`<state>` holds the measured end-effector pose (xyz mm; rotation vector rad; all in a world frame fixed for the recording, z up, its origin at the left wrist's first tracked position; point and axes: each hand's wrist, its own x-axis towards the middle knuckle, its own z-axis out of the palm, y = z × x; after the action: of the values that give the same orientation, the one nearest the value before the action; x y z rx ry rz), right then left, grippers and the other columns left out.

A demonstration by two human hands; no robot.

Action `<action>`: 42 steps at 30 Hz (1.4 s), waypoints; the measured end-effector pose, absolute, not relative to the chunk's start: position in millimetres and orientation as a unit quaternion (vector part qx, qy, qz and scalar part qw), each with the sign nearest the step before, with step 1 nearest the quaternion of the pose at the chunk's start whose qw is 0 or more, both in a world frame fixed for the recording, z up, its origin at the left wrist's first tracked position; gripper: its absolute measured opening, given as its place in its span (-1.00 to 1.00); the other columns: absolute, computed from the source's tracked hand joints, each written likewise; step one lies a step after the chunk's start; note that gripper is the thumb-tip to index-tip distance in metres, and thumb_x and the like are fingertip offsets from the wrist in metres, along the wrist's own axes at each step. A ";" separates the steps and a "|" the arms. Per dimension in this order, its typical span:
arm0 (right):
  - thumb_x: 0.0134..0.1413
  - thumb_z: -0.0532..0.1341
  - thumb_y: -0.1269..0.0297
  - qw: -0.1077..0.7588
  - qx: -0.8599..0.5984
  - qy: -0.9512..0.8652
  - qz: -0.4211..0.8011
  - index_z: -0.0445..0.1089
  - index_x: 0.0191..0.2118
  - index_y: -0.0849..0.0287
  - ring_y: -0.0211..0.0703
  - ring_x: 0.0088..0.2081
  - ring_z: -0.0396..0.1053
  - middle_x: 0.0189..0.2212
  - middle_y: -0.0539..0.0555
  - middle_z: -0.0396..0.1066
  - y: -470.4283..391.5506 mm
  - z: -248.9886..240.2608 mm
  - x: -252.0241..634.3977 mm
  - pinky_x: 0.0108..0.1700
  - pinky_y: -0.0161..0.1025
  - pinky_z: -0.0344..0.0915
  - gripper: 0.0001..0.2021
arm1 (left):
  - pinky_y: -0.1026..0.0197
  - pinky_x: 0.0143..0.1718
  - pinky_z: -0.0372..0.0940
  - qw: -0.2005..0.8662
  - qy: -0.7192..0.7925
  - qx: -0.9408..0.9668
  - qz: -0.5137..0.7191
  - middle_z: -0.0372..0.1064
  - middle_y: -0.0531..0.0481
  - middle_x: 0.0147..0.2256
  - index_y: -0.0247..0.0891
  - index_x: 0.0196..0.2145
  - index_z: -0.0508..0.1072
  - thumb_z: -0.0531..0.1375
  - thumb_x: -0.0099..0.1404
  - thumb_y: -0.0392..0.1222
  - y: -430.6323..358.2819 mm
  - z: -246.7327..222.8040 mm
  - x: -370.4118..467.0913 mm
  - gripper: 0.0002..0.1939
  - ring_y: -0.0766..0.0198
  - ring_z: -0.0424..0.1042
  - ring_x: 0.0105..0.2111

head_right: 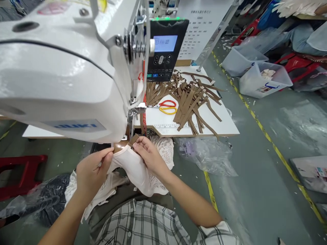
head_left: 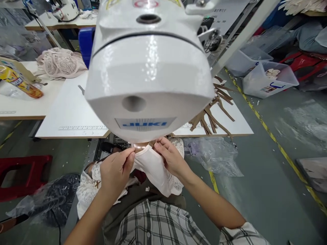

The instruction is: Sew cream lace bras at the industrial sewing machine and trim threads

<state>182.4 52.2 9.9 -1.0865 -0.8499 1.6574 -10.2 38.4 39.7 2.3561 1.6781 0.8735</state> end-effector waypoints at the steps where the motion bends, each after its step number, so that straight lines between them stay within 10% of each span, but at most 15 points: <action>1: 0.10 0.27 -0.03 0.474 -0.439 -0.345 0.681 0.27 -0.26 0.11 -0.30 -0.48 0.21 -0.45 -0.07 0.29 50.3 11.6 181.8 -0.44 -0.36 0.21 -0.68 | 0.26 -0.29 0.32 0.061 0.554 0.778 0.290 0.61 -0.02 -0.27 -0.24 -0.14 0.58 0.05 0.45 -0.08 37.3 41.1 -9.3 -0.68 0.22 0.55 -0.32; 10: 0.05 0.22 -0.16 0.361 -0.707 -0.494 0.355 0.27 0.03 0.18 0.12 0.07 0.29 0.02 0.30 0.32 2.4 -107.2 277.4 0.10 0.08 0.24 -0.43 | 0.24 -0.30 0.40 0.317 0.697 0.553 0.327 0.59 -0.05 -0.20 -0.20 -0.21 0.58 0.19 0.32 0.04 2.0 10.4 -64.3 -0.71 0.15 0.55 -0.24; 16: 0.07 0.10 -0.26 0.280 -0.701 -0.484 0.442 0.33 -0.29 0.19 -0.12 -0.41 0.34 -0.46 0.05 0.35 -59.6 -185.2 317.0 -0.39 -0.18 0.33 -0.48 | 0.23 -0.46 0.30 0.341 0.754 0.539 0.157 0.49 0.01 -0.51 -0.23 -0.17 0.54 0.11 0.32 0.11 -14.6 -61.4 -89.8 -0.61 0.13 0.47 -0.45; 25: 0.12 0.26 0.04 0.287 -0.571 -0.617 0.459 0.34 -0.54 0.17 -0.12 -0.21 0.36 -0.31 0.09 0.42 -75.2 -87.4 313.6 -0.12 -0.18 0.29 -0.65 | -0.07 0.00 0.27 0.155 0.646 0.734 0.143 0.49 -0.29 -0.08 -0.28 -0.08 0.49 0.06 0.37 0.02 5.1 -44.6 -59.3 -0.62 -0.09 0.42 -0.03; 29: 0.25 0.18 0.31 0.369 -0.342 -0.740 0.447 0.48 -0.16 0.10 -0.22 -0.24 0.46 -0.21 0.09 0.53 -77.1 -21.1 270.7 -0.20 -0.31 0.33 -0.87 | -0.03 0.10 0.25 0.484 0.444 0.740 0.143 0.44 -0.25 0.00 -0.23 0.06 0.42 0.02 0.38 0.18 -11.1 -20.1 5.5 -0.48 0.01 0.37 0.06; 33: 0.32 0.06 0.42 0.397 -0.285 -0.733 0.472 0.43 -0.03 0.07 -0.26 -0.21 0.50 -0.24 0.04 0.57 -69.7 3.5 236.7 -0.15 -0.36 0.35 -0.75 | 0.11 -0.28 0.36 0.734 0.341 0.581 0.082 0.48 -0.13 -0.39 -0.25 -0.29 0.54 -0.07 0.27 0.46 -24.8 -13.5 30.1 -0.28 0.13 0.44 -0.38; 42: 0.28 0.14 0.31 0.277 -0.342 -0.757 0.483 0.36 0.05 0.14 -0.15 -0.15 0.43 -0.15 0.12 0.48 -57.7 8.2 228.7 -0.15 -0.27 0.33 -0.74 | 0.27 -0.37 0.21 0.717 0.402 0.570 0.022 0.33 0.04 -0.41 -0.24 -0.33 0.38 0.22 0.27 0.07 -13.5 11.7 -19.2 -0.71 0.31 0.30 -0.41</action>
<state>228.7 -57.7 8.2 -0.9186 -2.0323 1.2982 -19.2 -13.5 11.7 1.2609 0.8891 0.0481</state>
